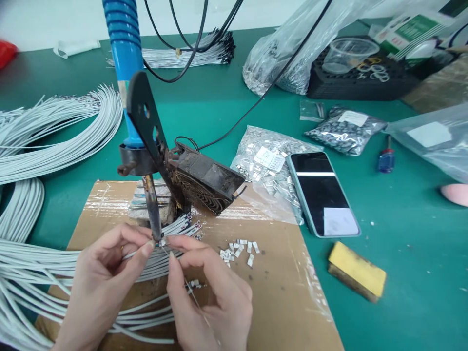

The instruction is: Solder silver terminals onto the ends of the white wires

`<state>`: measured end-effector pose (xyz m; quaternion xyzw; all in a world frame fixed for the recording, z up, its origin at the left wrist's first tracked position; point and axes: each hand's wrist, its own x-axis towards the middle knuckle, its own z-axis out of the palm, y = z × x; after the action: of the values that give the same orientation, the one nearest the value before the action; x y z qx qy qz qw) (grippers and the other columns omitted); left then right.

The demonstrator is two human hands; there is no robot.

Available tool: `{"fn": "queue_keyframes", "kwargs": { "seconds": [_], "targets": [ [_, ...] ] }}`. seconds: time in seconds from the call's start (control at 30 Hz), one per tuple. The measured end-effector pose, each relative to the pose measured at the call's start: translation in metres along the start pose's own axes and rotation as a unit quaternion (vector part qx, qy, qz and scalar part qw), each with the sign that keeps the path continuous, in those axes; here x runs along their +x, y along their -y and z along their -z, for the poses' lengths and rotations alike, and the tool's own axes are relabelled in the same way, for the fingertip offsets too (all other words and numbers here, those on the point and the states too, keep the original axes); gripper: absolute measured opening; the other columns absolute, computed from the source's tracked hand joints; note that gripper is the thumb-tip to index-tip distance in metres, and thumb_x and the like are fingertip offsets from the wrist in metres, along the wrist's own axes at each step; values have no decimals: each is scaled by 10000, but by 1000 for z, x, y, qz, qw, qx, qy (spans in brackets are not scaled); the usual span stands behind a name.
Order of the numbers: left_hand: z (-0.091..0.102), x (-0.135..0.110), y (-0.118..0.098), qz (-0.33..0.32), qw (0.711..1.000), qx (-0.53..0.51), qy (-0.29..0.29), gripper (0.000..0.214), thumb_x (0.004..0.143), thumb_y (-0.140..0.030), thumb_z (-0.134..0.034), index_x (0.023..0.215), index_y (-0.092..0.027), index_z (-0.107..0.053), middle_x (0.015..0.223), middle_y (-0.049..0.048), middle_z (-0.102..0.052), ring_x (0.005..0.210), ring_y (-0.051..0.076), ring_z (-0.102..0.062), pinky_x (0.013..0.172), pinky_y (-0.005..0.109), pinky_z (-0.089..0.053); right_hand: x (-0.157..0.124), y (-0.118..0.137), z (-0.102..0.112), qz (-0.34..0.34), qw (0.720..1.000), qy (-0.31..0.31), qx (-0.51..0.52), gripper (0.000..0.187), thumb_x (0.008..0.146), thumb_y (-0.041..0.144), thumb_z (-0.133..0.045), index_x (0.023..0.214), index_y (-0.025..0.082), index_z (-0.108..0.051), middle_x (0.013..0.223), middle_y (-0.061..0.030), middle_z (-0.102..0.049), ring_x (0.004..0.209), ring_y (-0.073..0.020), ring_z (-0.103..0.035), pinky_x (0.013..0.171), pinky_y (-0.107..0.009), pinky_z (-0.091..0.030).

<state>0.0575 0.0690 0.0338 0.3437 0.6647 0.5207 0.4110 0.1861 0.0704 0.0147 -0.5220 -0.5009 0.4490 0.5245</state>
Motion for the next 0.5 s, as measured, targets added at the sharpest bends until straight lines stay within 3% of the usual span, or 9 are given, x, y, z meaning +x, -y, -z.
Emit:
{"fn": "queue_keyframes", "kwargs": {
  "seconds": [0.5],
  "targets": [
    [0,0,-3,1,1000,-6,-16,151,810,-130,-758,689,-199,-699,811,16,-773,648,116,-700,601,159,-539,0,-1,0,15,1000,-2,-7,179,891,121,-751,788,256,-695,1033,-22,-843,912,-180,-825,718,-180,-643]
  ]
}}
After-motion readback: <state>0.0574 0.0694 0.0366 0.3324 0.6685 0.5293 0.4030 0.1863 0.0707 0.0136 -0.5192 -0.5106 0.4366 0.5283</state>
